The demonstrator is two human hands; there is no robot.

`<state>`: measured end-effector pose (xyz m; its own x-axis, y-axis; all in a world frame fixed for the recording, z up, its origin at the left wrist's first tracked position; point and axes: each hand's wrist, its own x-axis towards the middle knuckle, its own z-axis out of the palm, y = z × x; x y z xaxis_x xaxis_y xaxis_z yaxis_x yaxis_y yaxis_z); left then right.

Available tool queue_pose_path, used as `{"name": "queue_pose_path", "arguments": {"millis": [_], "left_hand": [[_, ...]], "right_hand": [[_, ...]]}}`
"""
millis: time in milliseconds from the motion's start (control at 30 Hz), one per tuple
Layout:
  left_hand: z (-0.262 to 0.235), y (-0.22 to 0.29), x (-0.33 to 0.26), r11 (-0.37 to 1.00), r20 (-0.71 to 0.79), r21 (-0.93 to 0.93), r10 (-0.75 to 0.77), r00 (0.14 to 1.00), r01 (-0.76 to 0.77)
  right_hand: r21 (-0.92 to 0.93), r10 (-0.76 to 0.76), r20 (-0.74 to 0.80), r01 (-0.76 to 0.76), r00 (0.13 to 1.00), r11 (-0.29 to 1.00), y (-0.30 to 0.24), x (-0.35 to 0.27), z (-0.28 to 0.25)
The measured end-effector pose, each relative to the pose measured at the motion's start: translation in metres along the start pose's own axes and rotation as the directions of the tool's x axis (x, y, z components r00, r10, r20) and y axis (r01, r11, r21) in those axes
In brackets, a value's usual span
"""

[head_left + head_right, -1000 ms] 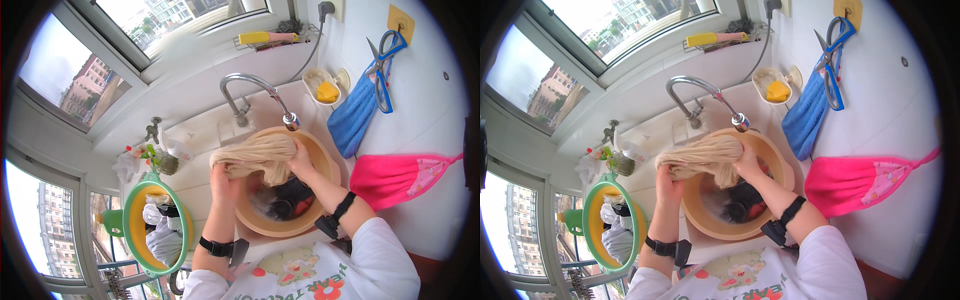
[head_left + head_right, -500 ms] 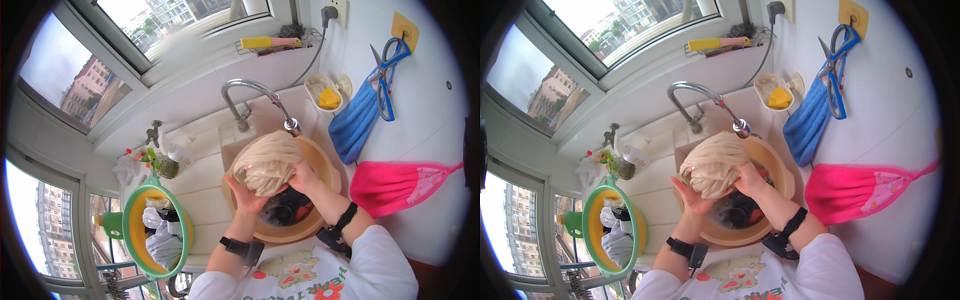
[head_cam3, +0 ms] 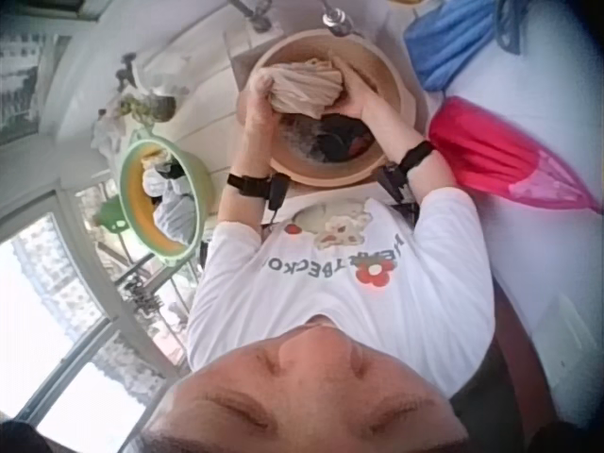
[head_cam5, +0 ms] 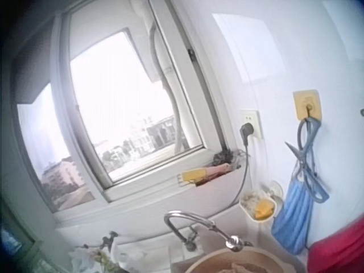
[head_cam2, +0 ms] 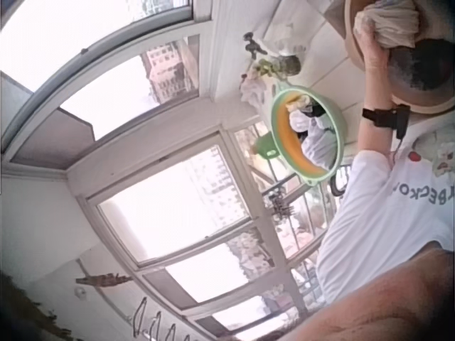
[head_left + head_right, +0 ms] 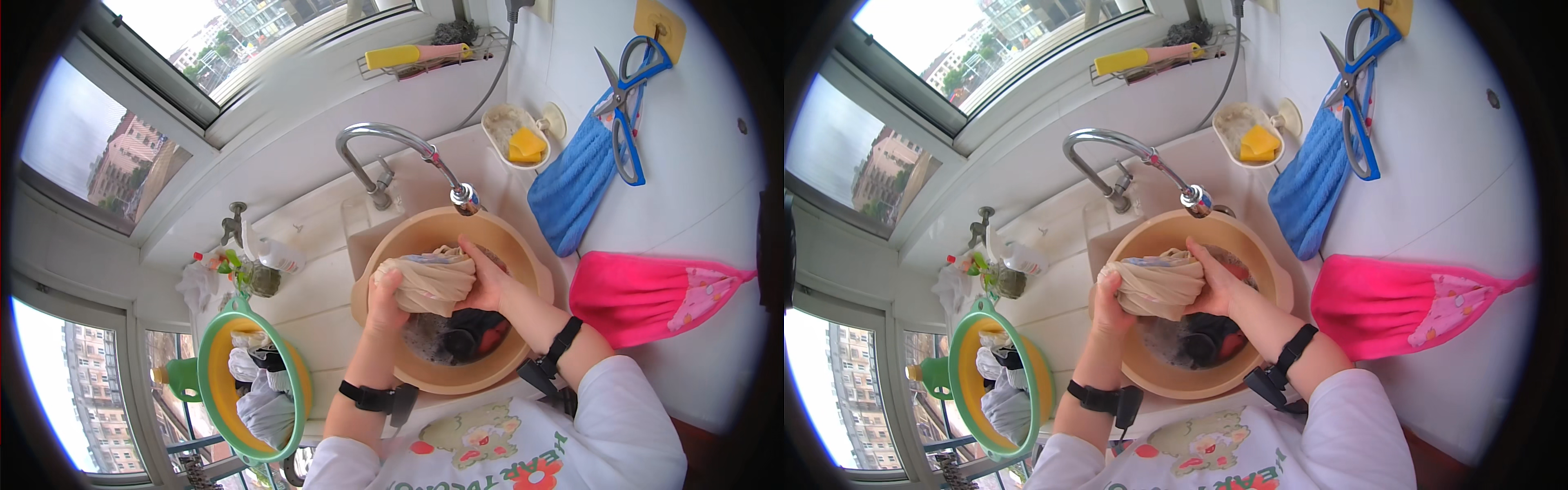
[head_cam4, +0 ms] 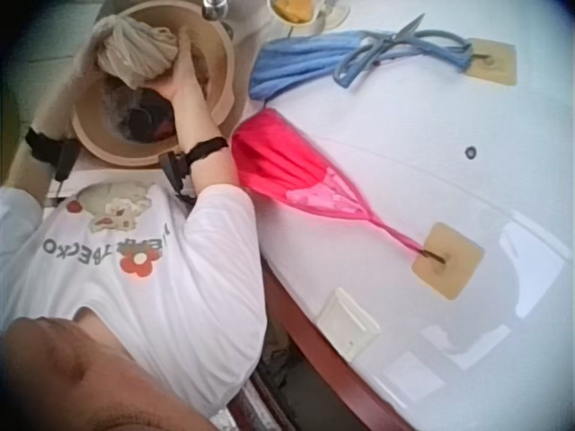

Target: The person washes several pieces of clothing by hand in a basin of soapy water, scrubbing, wringing out, and transferring each item to a separate basket.

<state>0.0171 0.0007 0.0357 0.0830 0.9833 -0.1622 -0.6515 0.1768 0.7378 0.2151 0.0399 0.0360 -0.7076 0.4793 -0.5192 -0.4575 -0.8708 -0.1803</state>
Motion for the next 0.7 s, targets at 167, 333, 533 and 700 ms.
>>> {"name": "queue_pose_path", "arguments": {"millis": [167,333,533,700], "left_hand": [[0.024,-0.013,-0.001,0.997,-0.088,-0.075,-0.013,0.996,0.006],[0.013,-0.036,0.0,0.918,-0.373,-0.396,-0.176,0.911,0.015],[0.023,-0.03,-0.016,0.811,0.027,-0.518,-0.302,0.953,0.272],[0.028,-0.012,-0.01,0.758,0.144,-0.504,-0.398,0.906,0.413]], "right_hand": [[0.148,-0.204,0.16,0.181,0.966,0.972,0.01,0.024,-0.018],[-0.033,-0.493,-0.073,0.492,0.867,0.87,0.018,0.026,0.006],[-0.337,-0.702,0.079,0.682,0.708,0.65,0.027,0.018,0.015],[-0.575,-0.66,0.41,0.74,0.63,0.35,0.02,-0.003,0.028]]}}
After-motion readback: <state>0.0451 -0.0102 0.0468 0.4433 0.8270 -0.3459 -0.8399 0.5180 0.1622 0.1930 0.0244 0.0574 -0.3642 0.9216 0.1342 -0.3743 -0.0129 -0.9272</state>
